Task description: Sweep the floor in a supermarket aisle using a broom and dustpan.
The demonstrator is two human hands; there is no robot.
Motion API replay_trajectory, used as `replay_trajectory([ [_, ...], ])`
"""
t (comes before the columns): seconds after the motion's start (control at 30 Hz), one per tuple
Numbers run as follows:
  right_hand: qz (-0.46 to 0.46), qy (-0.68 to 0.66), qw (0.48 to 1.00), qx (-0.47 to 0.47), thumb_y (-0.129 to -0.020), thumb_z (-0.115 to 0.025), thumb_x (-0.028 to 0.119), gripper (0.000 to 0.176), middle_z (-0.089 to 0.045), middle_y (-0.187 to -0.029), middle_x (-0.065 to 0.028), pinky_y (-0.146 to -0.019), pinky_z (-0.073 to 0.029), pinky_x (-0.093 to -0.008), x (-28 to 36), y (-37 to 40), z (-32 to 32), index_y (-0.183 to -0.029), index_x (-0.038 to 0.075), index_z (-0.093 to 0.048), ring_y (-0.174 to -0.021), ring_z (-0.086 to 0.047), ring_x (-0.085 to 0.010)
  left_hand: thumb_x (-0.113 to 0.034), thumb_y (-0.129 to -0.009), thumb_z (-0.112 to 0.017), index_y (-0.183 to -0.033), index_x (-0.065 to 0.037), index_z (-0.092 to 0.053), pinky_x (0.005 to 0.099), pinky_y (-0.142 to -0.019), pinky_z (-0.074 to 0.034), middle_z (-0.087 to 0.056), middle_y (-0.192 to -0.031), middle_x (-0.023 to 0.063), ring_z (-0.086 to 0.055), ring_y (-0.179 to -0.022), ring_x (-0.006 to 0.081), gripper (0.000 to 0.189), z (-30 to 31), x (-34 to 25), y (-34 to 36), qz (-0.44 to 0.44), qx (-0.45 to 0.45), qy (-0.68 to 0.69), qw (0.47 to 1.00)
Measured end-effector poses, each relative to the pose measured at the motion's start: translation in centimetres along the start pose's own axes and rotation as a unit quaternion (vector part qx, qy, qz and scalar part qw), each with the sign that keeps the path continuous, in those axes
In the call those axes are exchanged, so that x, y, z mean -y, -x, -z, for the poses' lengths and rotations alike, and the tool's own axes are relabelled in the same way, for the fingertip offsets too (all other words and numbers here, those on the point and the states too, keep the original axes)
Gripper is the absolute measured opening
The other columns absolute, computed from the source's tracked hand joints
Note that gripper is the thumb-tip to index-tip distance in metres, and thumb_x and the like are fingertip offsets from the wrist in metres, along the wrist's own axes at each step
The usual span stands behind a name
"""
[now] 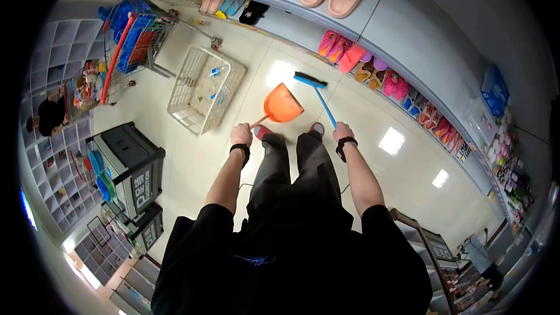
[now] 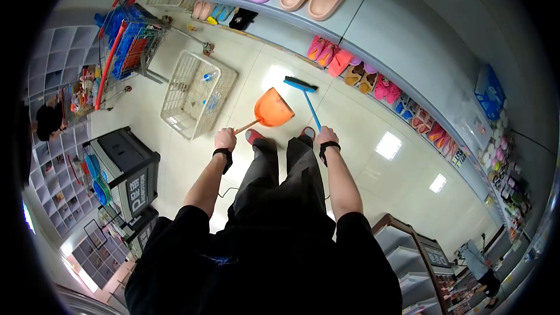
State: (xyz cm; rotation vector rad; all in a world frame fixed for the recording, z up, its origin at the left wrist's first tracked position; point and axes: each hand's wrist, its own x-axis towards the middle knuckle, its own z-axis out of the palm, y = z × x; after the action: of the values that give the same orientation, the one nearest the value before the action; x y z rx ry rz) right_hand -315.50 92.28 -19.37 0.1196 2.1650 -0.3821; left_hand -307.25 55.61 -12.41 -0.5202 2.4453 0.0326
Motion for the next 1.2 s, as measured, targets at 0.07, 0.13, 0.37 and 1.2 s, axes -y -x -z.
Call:
replay_trajectory([
  [0.07, 0.003, 0.014, 1.0, -0.009, -0.082, -0.047, 0.012, 0.025, -0.061, -0.106, -0.0213, -0.083, -0.049, -0.0447, 1.1, -0.9, 0.5, -0.103, 0.005, -0.06, -0.099, -0.059, -0.0372, -0.015, -0.084, -0.048, -0.088, -0.006, -0.067, 0.0416, -0.07, -0.053, -0.066, -0.087, 0.0174, -0.065, -0.08, 0.0329, 0.02, 0.4, -0.2, 0.1, 0.004, 0.01, 0.006, 1.0],
  [0.13, -0.01, 0.037, 0.999, -0.011, -0.084, -0.046, 0.012, 0.025, -0.061, -0.105, -0.0209, -0.084, -0.049, -0.0448, 2.8, -1.4, 1.8, -0.104, 0.004, -0.059, -0.099, -0.059, -0.0373, -0.017, -0.084, -0.05, -0.085, -0.008, -0.067, 0.0425, -0.07, -0.052, -0.066, -0.082, 0.0175, -0.065, -0.077, 0.0338, 0.02, 0.0, 0.3, -0.2, 0.004, -0.001, 0.014, 1.0],
  [0.37, -0.019, 0.051, 0.998, -0.025, -0.085, -0.046, 0.011, 0.023, -0.063, -0.101, -0.0201, -0.081, -0.051, -0.0436, 2.7, -5.1, 0.0, -0.098, 0.002, -0.062, -0.096, -0.062, -0.0351, -0.016, -0.083, -0.05, -0.085, -0.006, -0.066, 0.0421, -0.069, -0.053, -0.065, -0.084, 0.0176, -0.065, -0.076, 0.0343, 0.019, 0.6, 0.0, 0.2, 0.004, -0.01, -0.001, 1.0],
  [1.2, 0.057, 0.042, 0.998, -0.007, -0.072, -0.051, 0.009, 0.024, -0.064, -0.082, -0.0236, -0.072, -0.051, -0.0444, -1.5, -4.3, -7.5, -0.091, 0.001, -0.064, -0.081, -0.062, -0.0392, -0.008, -0.08, -0.055, -0.087, -0.012, -0.066, 0.0355, -0.069, -0.054, -0.067, -0.086, 0.0096, -0.066, -0.083, 0.0254, 0.013, 3.0, -1.0, 1.7, 0.016, 0.014, 0.018, 1.0],
])
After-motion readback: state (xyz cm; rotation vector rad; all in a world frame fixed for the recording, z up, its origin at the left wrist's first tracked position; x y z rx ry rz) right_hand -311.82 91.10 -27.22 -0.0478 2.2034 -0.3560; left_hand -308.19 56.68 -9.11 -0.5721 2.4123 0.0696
